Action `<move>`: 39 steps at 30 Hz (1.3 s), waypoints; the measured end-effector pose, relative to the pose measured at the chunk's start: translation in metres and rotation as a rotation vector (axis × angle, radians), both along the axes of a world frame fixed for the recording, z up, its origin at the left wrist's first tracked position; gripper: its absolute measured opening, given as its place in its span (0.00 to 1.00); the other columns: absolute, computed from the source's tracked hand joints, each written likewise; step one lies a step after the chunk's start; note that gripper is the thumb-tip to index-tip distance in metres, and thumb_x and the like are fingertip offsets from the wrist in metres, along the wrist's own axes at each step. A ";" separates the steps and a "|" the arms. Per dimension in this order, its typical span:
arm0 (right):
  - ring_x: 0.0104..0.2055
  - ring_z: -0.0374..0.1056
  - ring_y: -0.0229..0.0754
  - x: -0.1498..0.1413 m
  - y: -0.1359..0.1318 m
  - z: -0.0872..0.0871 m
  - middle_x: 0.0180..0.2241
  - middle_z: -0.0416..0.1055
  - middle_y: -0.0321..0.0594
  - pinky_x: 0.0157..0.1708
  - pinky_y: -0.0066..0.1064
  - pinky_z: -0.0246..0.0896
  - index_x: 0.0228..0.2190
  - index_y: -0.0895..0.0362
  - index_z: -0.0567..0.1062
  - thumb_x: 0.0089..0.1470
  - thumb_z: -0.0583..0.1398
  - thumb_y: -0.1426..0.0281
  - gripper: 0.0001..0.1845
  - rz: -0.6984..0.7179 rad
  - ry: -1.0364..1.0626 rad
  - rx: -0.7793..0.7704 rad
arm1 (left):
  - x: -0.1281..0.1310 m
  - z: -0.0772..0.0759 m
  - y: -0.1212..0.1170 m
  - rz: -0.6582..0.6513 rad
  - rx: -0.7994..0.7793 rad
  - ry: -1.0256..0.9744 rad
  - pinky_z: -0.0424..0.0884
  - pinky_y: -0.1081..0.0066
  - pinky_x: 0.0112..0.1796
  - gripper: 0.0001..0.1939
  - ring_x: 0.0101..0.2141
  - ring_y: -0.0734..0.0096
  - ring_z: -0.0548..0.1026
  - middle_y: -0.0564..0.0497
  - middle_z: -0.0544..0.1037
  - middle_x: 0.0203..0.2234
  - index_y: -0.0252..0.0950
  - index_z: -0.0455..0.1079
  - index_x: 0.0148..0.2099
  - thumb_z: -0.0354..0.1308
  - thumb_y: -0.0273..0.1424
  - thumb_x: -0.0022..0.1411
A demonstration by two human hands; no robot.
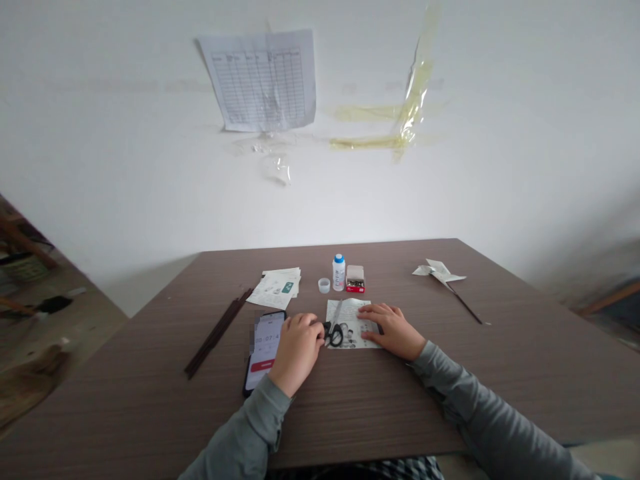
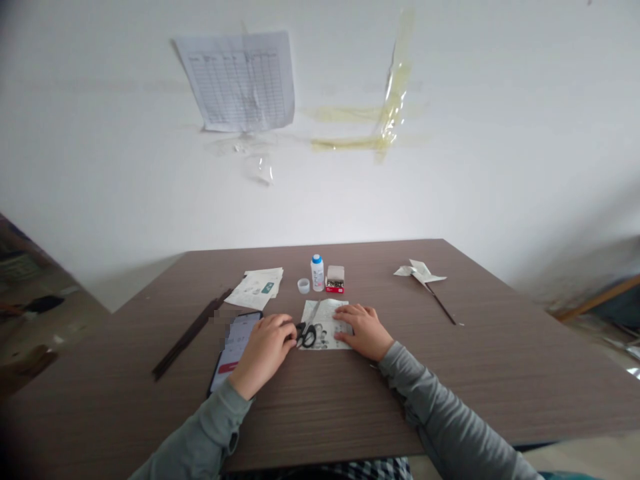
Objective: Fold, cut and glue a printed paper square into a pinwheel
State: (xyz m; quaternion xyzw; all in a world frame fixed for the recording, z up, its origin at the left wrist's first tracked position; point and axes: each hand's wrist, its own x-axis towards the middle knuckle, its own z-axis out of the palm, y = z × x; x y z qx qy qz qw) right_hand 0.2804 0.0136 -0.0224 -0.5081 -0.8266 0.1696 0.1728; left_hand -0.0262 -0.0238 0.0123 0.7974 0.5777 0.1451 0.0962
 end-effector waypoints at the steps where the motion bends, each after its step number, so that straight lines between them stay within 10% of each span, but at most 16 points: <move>1: 0.80 0.78 0.72 0.000 0.000 0.000 0.78 0.85 0.54 0.81 0.77 0.69 0.69 0.45 0.93 0.75 0.73 0.59 0.26 -0.005 -0.003 -0.007 | -0.003 0.002 0.001 0.006 -0.004 0.023 0.78 0.36 0.76 0.13 0.71 0.39 0.86 0.41 0.92 0.66 0.43 0.91 0.46 0.71 0.19 0.77; 39: 0.82 0.79 0.73 0.004 0.001 -0.009 0.78 0.86 0.51 0.83 0.77 0.69 0.68 0.42 0.94 0.73 0.75 0.61 0.25 -0.014 0.025 -0.012 | 0.001 0.035 0.040 0.249 -0.029 0.301 0.66 0.24 0.83 0.19 0.79 0.33 0.79 0.34 0.88 0.75 0.42 0.93 0.59 0.58 0.25 0.89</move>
